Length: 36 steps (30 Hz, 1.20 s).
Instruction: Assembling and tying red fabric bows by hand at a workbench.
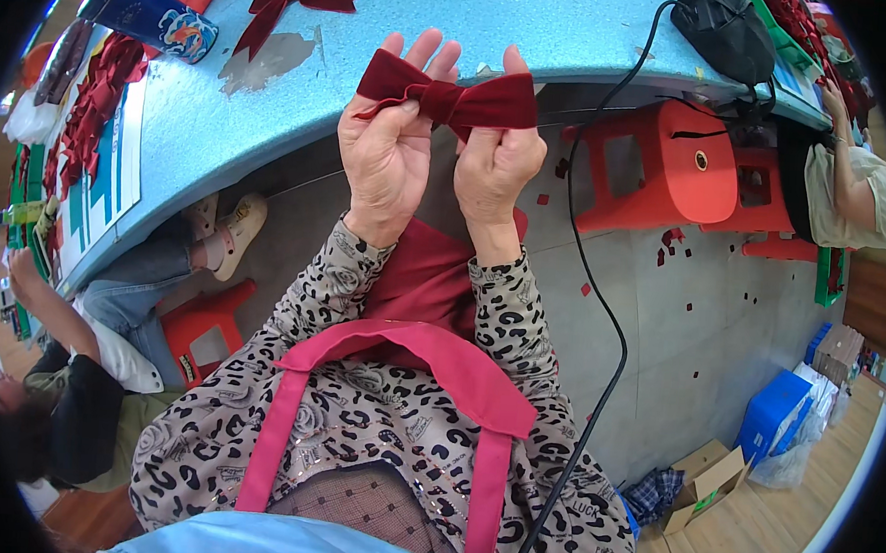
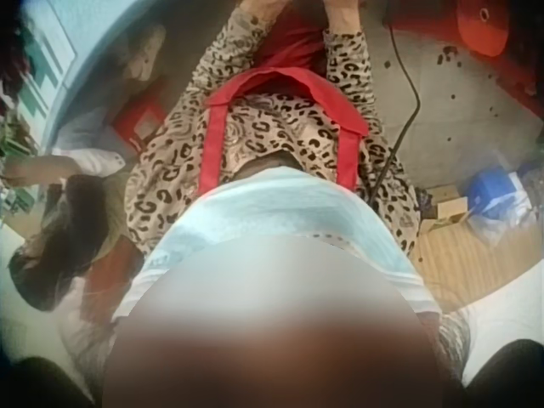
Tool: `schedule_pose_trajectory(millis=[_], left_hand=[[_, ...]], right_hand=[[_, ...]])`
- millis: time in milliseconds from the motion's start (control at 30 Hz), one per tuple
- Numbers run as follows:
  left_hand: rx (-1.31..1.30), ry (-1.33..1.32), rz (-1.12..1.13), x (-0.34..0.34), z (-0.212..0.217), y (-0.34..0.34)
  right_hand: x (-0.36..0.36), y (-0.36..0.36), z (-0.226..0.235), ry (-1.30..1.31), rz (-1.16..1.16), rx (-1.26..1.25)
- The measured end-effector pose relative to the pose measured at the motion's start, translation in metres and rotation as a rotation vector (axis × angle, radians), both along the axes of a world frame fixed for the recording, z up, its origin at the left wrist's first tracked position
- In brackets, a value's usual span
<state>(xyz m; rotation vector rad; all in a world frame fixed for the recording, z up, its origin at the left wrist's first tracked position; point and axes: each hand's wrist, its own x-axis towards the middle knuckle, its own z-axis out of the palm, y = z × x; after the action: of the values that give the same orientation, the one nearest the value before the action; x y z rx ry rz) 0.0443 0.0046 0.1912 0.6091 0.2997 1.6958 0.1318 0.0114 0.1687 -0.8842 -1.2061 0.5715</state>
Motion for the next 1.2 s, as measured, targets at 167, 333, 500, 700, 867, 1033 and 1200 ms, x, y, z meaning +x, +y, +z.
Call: schedule_pose_trajectory(millis=[167, 333, 500, 700, 867, 1033, 1200], left_hand=[[0.009, -0.033, 0.032, 0.006, 0.003, 0.002], [0.016, -0.006, 0.096, 0.001, 0.001, 0.002], [0.006, -0.147, -0.093, -0.008, 0.004, 0.000], [-0.253, 0.047, 0.071, -0.002, -0.001, 0.004], [-0.194, 0.041, 0.102, 0.000, -0.010, 0.004], [-0.089, 0.114, 0.037, -0.004, -0.011, 0.002], [-0.012, 0.145, -0.034, -0.002, -0.008, 0.003]], right_hand=[[-0.003, 0.001, 0.002, 0.424, 0.194, -0.081], [-0.011, -0.001, -0.006, 0.171, 0.052, -0.027], [-0.006, 0.002, -0.017, -0.088, -0.100, 0.067], [-0.002, 0.007, -0.027, -0.408, -0.194, 0.177], [-0.008, 0.003, -0.024, -0.270, -0.150, 0.103], [-0.010, -0.002, -0.020, -0.020, -0.028, 0.012], [-0.006, -0.005, -0.014, 0.244, 0.146, -0.014]])
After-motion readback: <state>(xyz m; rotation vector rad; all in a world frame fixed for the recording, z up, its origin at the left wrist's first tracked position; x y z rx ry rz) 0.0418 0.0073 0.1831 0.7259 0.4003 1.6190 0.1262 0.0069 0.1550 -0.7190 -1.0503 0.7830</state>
